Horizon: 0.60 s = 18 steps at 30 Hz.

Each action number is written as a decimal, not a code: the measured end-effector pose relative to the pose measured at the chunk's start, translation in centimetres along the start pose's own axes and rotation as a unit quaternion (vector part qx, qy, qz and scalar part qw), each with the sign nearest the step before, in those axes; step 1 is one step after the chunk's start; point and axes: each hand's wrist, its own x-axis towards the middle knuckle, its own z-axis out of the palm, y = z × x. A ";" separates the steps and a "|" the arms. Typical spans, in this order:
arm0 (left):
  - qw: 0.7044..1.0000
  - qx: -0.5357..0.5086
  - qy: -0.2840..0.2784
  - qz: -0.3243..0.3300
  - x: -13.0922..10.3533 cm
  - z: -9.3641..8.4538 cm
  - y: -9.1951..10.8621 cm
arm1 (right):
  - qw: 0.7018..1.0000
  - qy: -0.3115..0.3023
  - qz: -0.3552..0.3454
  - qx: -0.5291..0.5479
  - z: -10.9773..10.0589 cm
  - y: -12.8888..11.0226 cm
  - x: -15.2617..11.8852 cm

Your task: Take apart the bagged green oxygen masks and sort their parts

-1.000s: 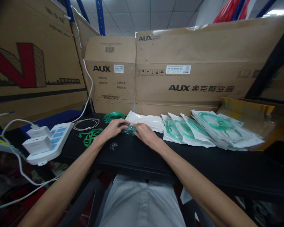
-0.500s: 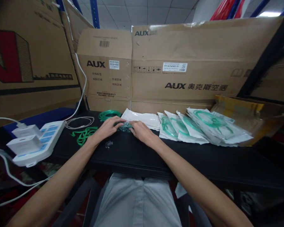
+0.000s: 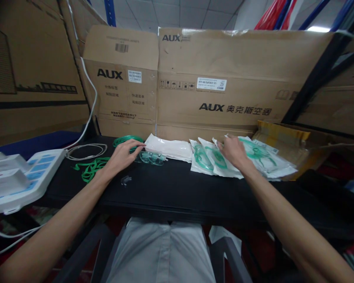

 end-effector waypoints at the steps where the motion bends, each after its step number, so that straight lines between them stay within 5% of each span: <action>1: 1.000 -0.002 0.000 0.000 0.0 0.0 0.0 | 0.999 -0.001 0.039 -0.036 -0.1 1.7 0.2; 7: 1.000 -0.021 -0.009 0.002 0.3 -0.1 0.8 | 0.986 -0.060 0.126 -0.096 1.0 6.9 0.6; 18: 0.998 -0.064 0.002 0.012 0.6 -0.6 3.7 | 0.982 -0.024 0.168 -0.078 1.4 7.9 2.3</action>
